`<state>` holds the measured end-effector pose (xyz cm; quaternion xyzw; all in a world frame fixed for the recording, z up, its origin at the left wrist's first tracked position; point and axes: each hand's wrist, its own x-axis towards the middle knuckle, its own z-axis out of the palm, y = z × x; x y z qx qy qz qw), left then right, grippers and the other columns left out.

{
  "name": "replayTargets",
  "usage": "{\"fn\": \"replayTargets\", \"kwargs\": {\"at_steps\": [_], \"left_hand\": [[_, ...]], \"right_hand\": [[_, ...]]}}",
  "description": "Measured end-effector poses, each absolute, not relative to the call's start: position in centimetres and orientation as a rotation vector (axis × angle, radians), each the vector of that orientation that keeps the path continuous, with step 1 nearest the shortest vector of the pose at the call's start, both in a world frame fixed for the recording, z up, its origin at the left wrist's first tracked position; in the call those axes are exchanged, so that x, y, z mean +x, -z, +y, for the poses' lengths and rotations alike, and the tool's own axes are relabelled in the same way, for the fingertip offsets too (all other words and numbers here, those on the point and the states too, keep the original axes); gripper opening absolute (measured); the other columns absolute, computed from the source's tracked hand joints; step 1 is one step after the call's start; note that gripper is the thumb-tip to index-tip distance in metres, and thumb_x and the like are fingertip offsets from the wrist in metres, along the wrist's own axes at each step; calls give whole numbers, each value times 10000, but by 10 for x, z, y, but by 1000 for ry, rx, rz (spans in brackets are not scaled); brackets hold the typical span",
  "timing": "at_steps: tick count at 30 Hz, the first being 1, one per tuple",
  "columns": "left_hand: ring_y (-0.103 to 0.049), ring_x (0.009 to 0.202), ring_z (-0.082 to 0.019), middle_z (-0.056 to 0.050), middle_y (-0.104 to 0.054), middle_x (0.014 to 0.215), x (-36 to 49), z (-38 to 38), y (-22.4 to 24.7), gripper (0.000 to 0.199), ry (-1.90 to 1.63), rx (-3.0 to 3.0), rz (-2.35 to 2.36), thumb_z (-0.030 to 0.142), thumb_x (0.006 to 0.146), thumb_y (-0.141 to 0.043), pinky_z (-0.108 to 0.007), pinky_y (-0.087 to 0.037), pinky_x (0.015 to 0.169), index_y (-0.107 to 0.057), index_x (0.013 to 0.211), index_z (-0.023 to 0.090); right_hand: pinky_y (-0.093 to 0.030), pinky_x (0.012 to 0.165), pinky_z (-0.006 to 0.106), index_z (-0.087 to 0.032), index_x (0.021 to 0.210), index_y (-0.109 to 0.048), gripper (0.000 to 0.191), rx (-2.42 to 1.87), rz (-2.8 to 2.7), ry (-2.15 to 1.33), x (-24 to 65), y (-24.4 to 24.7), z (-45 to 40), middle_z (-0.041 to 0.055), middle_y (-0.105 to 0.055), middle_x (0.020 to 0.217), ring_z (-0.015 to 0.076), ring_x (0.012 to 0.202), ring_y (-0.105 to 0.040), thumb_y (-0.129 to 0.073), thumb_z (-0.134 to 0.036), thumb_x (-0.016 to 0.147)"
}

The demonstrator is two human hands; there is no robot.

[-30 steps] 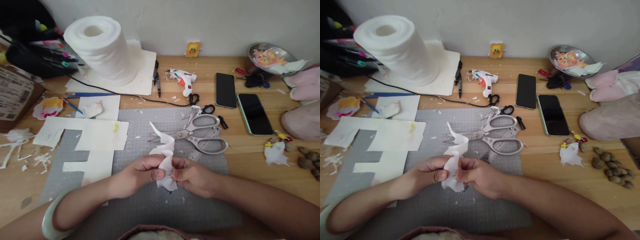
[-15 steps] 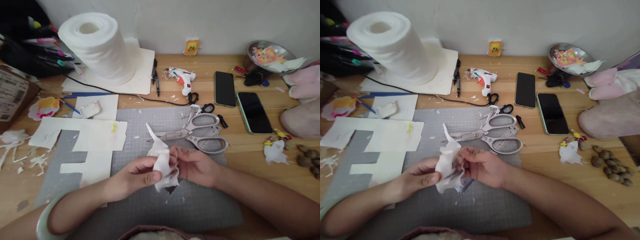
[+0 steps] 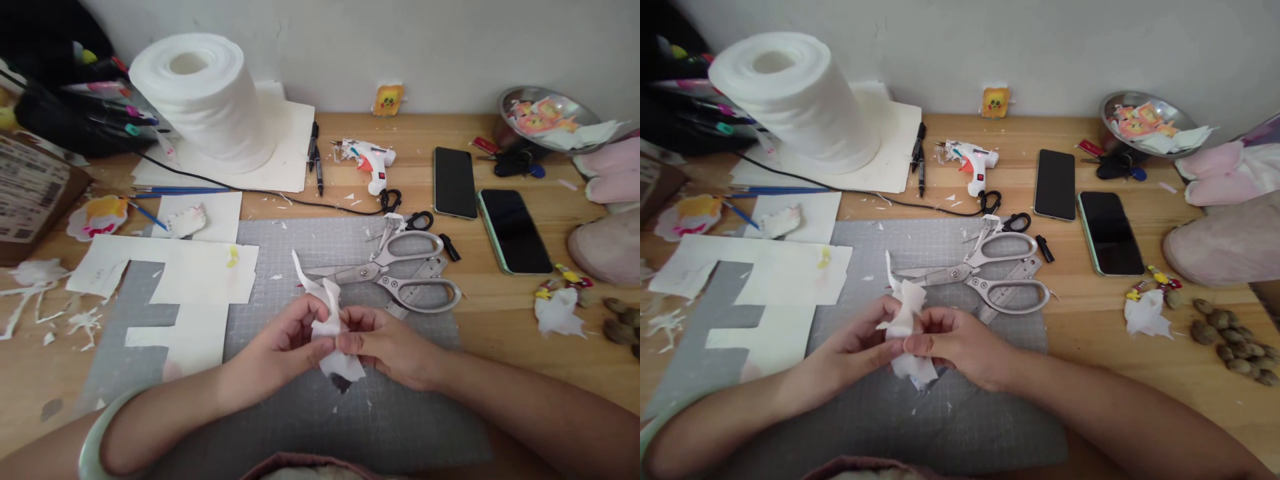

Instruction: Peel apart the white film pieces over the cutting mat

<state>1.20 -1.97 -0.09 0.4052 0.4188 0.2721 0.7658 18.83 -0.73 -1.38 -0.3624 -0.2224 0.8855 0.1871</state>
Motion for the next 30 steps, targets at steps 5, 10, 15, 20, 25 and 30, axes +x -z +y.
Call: {"fn": "replayTargets", "kwargs": {"at_steps": [5,10,15,20,25,30], "left_hand": [[-424,582,-91,29,-461,673,11,-19,0,356,-531,1044,906,506,740,-595,-193,-359,500,-478,736,170],[-419,484,-80,36,-449,602,12,-19,2,350,-442,1063,994,498,800,-509,-182,-371,416,-514,702,162],[-461,473,-79,34,-473,581,12,-19,3,346,-451,1048,1001,464,837,-466,-175,-389,421,-530,699,154],[-451,452,-72,33,-488,541,15,-20,-2,346,-521,978,1024,455,821,-505,-171,-386,424,-550,683,141],[-434,380,-70,34,-504,479,12,-16,0,325,-674,766,1095,443,796,-546,-169,-363,367,-551,675,142],[-446,381,-71,58,-502,492,5,-12,7,237,-938,630,1235,406,796,-566,-169,-378,380,-549,748,175]], "right_hand": [[-277,509,180,-143,668,-469,411,-1050,-855,-2438,186,10,-8,-67,-454,595,38,539,-383,-769,-415,605],[-296,526,190,-150,653,-444,420,-1012,-918,-2439,186,11,-8,-60,-450,603,50,558,-391,-762,-419,609],[-233,491,186,-154,635,-427,409,-945,-920,-2354,188,16,-11,-67,-394,574,45,533,-329,-738,-418,646],[-242,492,190,-162,629,-410,426,-903,-948,-2297,188,18,-14,-59,-393,575,54,537,-335,-726,-447,653],[-291,512,195,-159,627,-440,352,-796,-1037,-2206,190,16,-16,-47,-413,596,60,551,-375,-698,-385,708],[-340,533,192,-150,623,-459,318,-634,-1038,-2282,192,17,-20,-37,-452,618,54,558,-413,-724,-309,696]]}}
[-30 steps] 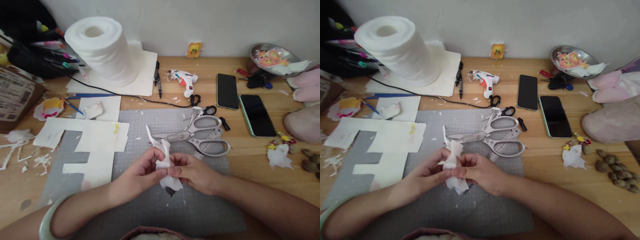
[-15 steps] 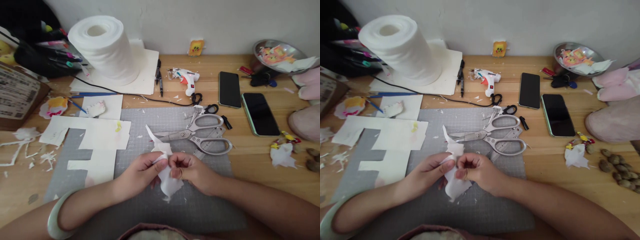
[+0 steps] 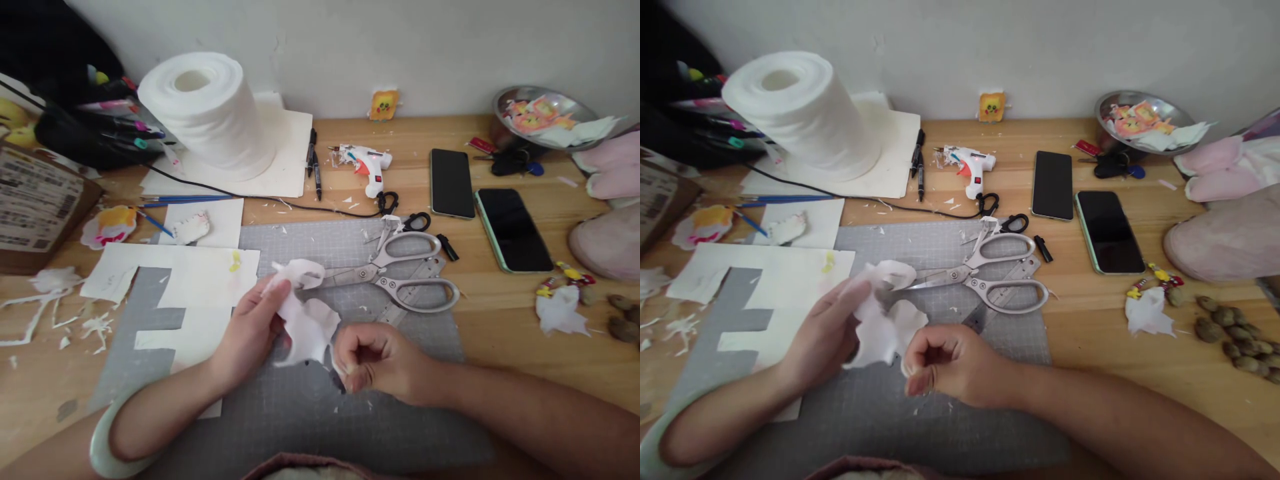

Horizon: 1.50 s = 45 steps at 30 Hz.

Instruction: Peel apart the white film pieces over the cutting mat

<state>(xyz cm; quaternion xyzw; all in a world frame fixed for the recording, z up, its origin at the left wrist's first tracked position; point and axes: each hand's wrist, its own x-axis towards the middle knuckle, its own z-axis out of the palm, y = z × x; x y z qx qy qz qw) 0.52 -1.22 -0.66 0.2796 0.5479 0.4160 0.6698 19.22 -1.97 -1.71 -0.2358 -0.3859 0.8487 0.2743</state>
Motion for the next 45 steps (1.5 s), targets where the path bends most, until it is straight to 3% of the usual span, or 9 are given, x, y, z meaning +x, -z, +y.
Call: {"fn": "replayTargets", "kwargs": {"at_steps": [8,14,23,35,45], "left_hand": [[-495,482,-91,4,-565,559,14,-17,-8,339,-613,967,943,446,807,-545,-182,-410,454,-592,657,146],[-512,486,-94,7,-578,540,13,-15,-5,355,-595,993,951,439,843,-495,-190,-424,490,-577,657,149],[-578,622,-115,-41,-677,733,13,-17,-3,235,-477,896,845,359,826,-562,-191,-439,544,-656,827,144],[-491,496,-95,-51,-630,685,9,-17,2,298,-531,699,827,387,752,-645,-203,-417,456,-683,904,133],[-572,704,-140,-54,-675,812,8,-17,-4,214,-436,896,841,326,825,-565,-234,-446,655,-704,867,169]], "right_hand": [[-398,526,180,-145,720,-508,311,-889,-748,-2299,190,20,-9,-39,-522,588,51,519,-492,-665,-412,749],[-415,504,185,-152,729,-481,408,-1034,-921,-2359,184,11,-12,-43,-524,611,55,521,-486,-740,-451,631],[-408,482,196,-145,719,-496,464,-966,-1047,-2289,187,19,-12,-37,-504,606,56,491,-477,-606,-596,705],[-403,497,170,-138,679,-480,325,-675,-242,-2503,189,20,-5,-44,-487,608,52,524,-486,-720,-355,706],[-388,498,188,-134,764,-514,396,-903,-868,-2409,187,18,-11,-45,-520,591,53,495,-479,-702,-473,686]]}}
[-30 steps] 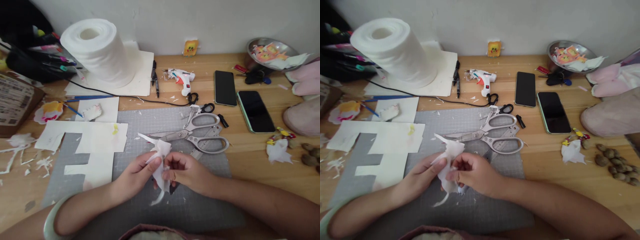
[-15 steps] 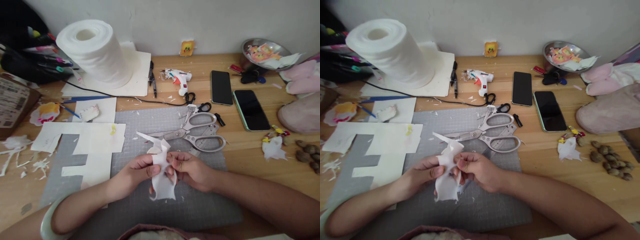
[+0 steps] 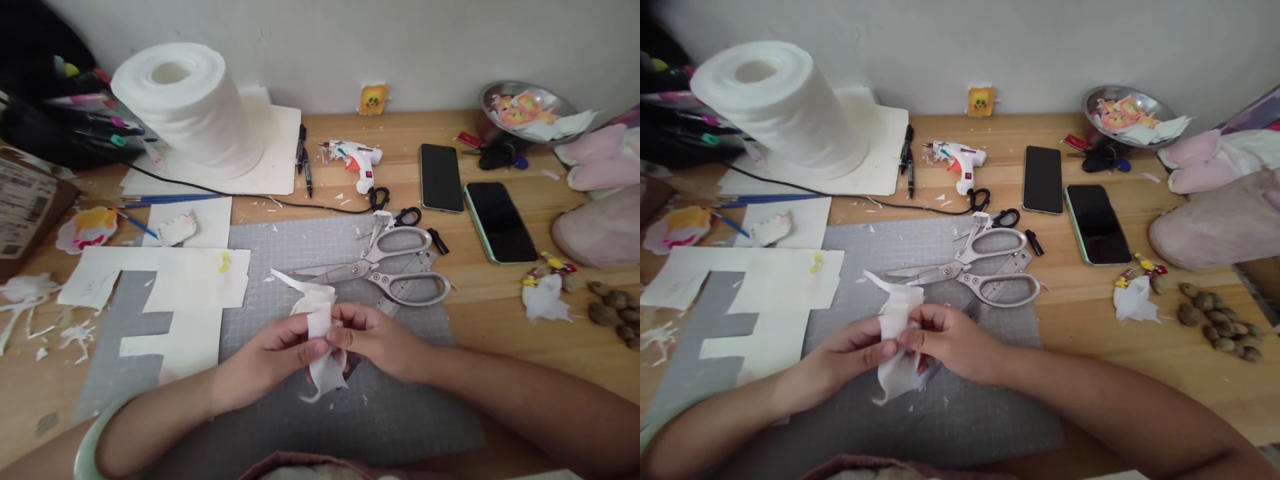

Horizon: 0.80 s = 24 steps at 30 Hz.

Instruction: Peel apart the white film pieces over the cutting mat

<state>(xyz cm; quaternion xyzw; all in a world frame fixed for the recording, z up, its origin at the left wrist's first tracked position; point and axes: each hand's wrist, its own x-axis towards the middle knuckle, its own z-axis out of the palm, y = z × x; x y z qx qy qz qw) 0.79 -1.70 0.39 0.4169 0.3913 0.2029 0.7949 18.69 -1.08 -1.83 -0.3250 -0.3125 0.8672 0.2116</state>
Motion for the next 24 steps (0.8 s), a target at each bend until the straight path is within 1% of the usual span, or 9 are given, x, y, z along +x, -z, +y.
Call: {"fn": "replayTargets", "kwargs": {"at_steps": [2,5,7,10,13,15,19,22,24], "left_hand": [[-574,716,-144,-60,-676,837,6,-17,-2,225,-404,917,823,318,839,-544,-238,-442,665,-709,884,172],[-581,744,-168,-70,-675,851,4,-16,0,231,-410,887,806,343,812,-579,-256,-442,678,-713,868,163],[-575,730,-173,-64,-667,808,4,-16,1,242,-466,818,832,370,768,-628,-260,-435,668,-708,844,155],[-527,636,-134,-32,-631,711,3,-17,1,236,-563,710,889,378,730,-666,-239,-405,615,-690,797,153],[-513,636,-128,-20,-606,693,1,-19,3,210,-611,687,923,352,715,-681,-240,-389,621,-670,775,151],[-521,669,-139,-20,-601,716,0,-19,4,215,-644,684,942,342,697,-695,-242,-386,633,-654,783,149],[-517,672,-116,2,-592,739,3,-17,4,167,-719,658,905,272,713,-691,-215,-380,619,-568,749,166],[-539,684,-106,16,-620,828,5,-16,2,170,-761,649,830,186,751,-653,-212,-398,621,-485,760,202],[-561,731,-112,3,-638,935,6,-17,2,155,-763,685,821,164,773,-630,-217,-413,640,-501,833,226]], "right_hand": [[-377,512,195,-134,732,-511,404,-875,-884,-2411,188,19,-12,-43,-522,580,55,503,-474,-689,-495,691],[-363,532,197,-142,701,-493,391,-795,-652,-2459,190,21,-10,-39,-523,587,54,516,-466,-716,-462,681],[-357,544,193,-145,685,-479,348,-736,-457,-2449,191,22,-6,-40,-504,606,53,535,-460,-725,-390,695],[-342,543,186,-154,686,-465,269,-665,-298,-2380,195,19,6,-44,-455,636,57,578,-445,-688,-295,739],[-333,527,193,-175,675,-424,289,-645,-307,-2307,203,12,18,-49,-411,627,65,567,-416,-668,-312,746],[-321,494,198,-187,639,-378,340,-650,-377,-2246,210,7,26,-56,-361,586,67,522,-375,-661,-349,735],[-228,389,180,-198,569,-290,433,-635,-535,-2211,222,0,31,-70,-253,508,63,425,-263,-634,-409,727],[-236,380,189,-188,518,-327,442,-447,-638,-2340,221,-1,27,-60,-300,487,65,419,-288,-635,-422,732],[-248,400,194,-181,504,-382,405,-381,-643,-2356,219,0,25,-45,-337,527,68,455,-316,-648,-391,727]]}}
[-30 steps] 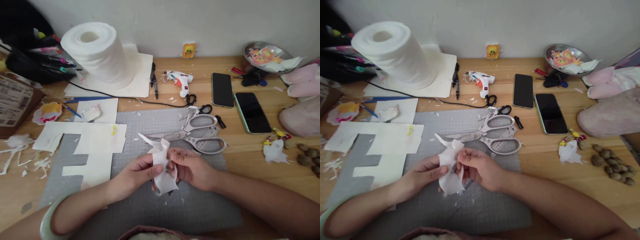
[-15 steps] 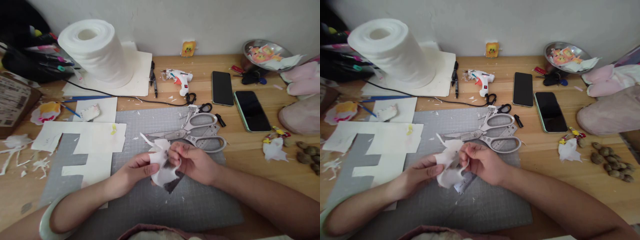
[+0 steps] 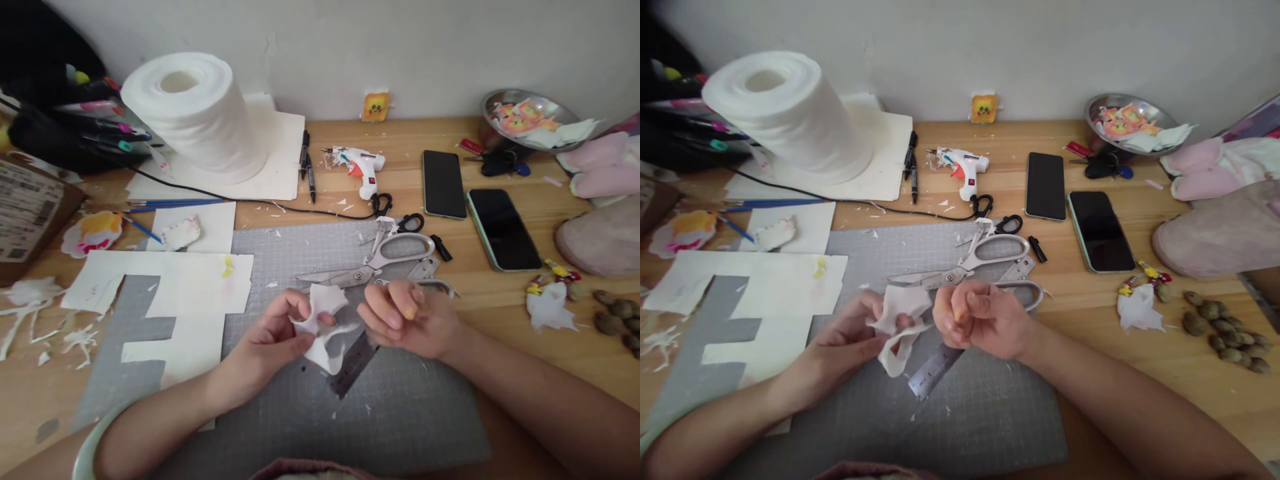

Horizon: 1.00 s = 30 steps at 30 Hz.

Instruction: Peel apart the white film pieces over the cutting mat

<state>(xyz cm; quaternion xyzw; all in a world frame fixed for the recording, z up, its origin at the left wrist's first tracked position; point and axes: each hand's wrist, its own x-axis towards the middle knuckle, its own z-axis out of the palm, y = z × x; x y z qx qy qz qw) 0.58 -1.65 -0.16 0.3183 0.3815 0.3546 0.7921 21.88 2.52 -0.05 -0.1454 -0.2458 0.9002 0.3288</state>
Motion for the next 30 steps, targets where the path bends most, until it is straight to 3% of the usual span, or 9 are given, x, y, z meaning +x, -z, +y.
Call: {"fn": "replayTargets", "kwargs": {"at_steps": [4,9,12,14,16,19,22,26,30], "left_hand": [[-573,867,-140,-48,-618,1091,4,-17,4,269,-740,772,891,169,785,-620,-225,-432,700,-557,1033,250],[-565,998,-186,-85,-543,1264,4,-18,9,521,-721,779,901,179,766,-636,-241,-456,734,-479,1252,280],[-588,956,-166,-71,-496,1328,5,-20,10,595,-715,790,921,176,757,-644,-219,-461,713,-437,1298,313],[-609,877,-145,-71,-498,1325,6,-20,9,610,-722,802,931,180,755,-647,-205,-463,668,-422,1305,322],[-622,790,-123,-75,-511,1299,6,-19,8,598,-744,805,938,174,755,-645,-213,-471,654,-420,1289,318],[-628,687,-92,-55,-534,1240,7,-16,6,477,-808,794,947,148,754,-640,-243,-487,668,-459,1171,294],[-627,675,-91,-14,-599,1062,8,-13,6,301,-884,759,986,137,735,-658,-236,-482,661,-477,958,227],[-602,649,-118,27,-607,731,9,-13,6,263,-806,707,1025,213,722,-676,-237,-461,621,-456,865,192],[-573,617,-121,27,-599,655,11,-12,4,224,-664,779,1043,304,730,-658,-243,-440,608,-493,799,169]], "right_hand": [[-246,415,173,-214,562,-503,295,-509,-480,-2198,221,5,29,-49,-343,613,69,503,-277,-735,-383,632],[-274,420,166,-223,554,-530,335,-613,-534,-2157,226,7,32,-35,-431,694,74,535,-325,-731,-487,600],[-364,485,203,-191,556,-574,338,-414,-837,-2376,222,5,26,16,-559,880,89,624,-448,-674,-485,690],[-417,584,238,-159,619,-624,334,-292,-1129,-2481,217,3,21,74,-572,1080,107,728,-508,-619,-460,764],[-426,615,232,-133,697,-647,335,-302,-1361,-2515,212,2,16,107,-573,1132,108,776,-529,-564,-435,818],[-377,468,153,-124,779,-631,309,-551,-1459,-2541,205,3,9,75,-647,893,61,623,-521,-506,-395,862],[-327,339,127,-132,780,-584,287,-823,-1193,-2518,199,8,4,20,-636,708,38,451,-478,-519,-402,850],[-329,279,129,-135,742,-554,259,-1012,-906,-2366,194,12,1,-22,-600,631,28,366,-435,-632,-381,769],[-332,284,131,-147,836,-540,282,-1086,-989,-2358,193,12,-1,-79,-503,474,37,324,-398,-659,-386,746]]}}
